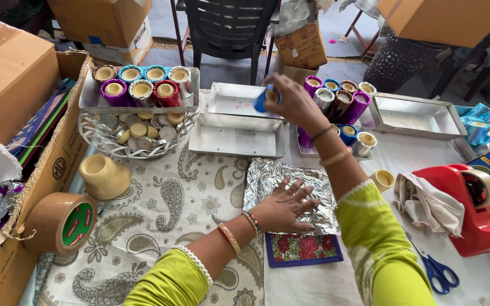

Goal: The person wraps a small, beige cylindrical candle with a sheet of purple metallic foil. They roll the foil around the candle, fold the edges, and secure the wrapping with a piece of clear tape. The finished item is placed on a metal tray with other wrapped candles.

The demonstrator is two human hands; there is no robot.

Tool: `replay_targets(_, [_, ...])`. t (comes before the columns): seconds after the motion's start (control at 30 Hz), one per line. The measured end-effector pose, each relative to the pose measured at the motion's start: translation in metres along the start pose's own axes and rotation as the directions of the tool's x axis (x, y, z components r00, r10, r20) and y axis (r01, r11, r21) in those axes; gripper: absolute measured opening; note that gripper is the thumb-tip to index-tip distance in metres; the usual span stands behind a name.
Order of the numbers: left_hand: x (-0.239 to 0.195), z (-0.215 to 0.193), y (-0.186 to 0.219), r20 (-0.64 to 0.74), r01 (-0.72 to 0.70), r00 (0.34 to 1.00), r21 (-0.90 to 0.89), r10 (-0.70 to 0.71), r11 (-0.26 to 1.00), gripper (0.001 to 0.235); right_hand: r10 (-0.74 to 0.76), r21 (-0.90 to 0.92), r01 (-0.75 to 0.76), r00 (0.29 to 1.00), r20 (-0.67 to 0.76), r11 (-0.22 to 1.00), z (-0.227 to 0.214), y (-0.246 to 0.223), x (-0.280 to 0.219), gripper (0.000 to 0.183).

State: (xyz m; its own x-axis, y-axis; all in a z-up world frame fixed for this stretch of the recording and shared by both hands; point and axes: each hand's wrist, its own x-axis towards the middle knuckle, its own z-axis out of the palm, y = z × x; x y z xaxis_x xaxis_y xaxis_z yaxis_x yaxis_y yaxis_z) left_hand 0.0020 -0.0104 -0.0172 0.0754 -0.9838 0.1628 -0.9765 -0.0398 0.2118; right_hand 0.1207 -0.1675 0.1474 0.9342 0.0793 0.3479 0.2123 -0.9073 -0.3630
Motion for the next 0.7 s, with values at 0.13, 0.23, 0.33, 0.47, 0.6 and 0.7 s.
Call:
replay_targets(0.13, [-0.005,-0.018,0.009,0.033,0.008,0.999,0.036,-0.009,0.999,0.079,0.137,-0.19,-0.144,0.989,-0.052,0.971,0.029,0.019,0.034,0.047])
replay_targets(0.23, [-0.006,-0.019,0.009,0.043,0.003,0.999,0.059,-0.006,0.998,0.082,0.073,-0.389,-0.09,0.996,-0.057,0.917,0.067,0.059,0.05,0.042])
replay_targets(0.33, [-0.005,-0.008,0.004,-0.088,-0.036,0.995,0.096,0.044,0.995,0.081,-0.011,-0.437,-0.008,0.999,-0.041,0.899,0.082,0.067,0.052,0.046])
replay_targets(0.47, [-0.005,-0.005,0.002,0.1,0.007,0.995,0.041,-0.012,0.999,0.081,0.047,-0.45,-0.067,0.997,-0.054,0.89,0.091,0.072,0.055,0.038])
replay_targets(0.6, [-0.007,-0.016,0.005,0.109,0.01,0.994,0.021,-0.012,1.0,0.079,0.198,-0.47,-0.174,0.98,0.001,0.865,0.087,0.062,0.055,0.034])
replay_targets(0.7, [-0.007,-0.015,0.005,0.107,-0.014,0.994,0.096,0.004,0.995,0.078,0.05,-0.411,-0.098,0.991,-0.126,0.906,0.116,0.106,0.056,0.039])
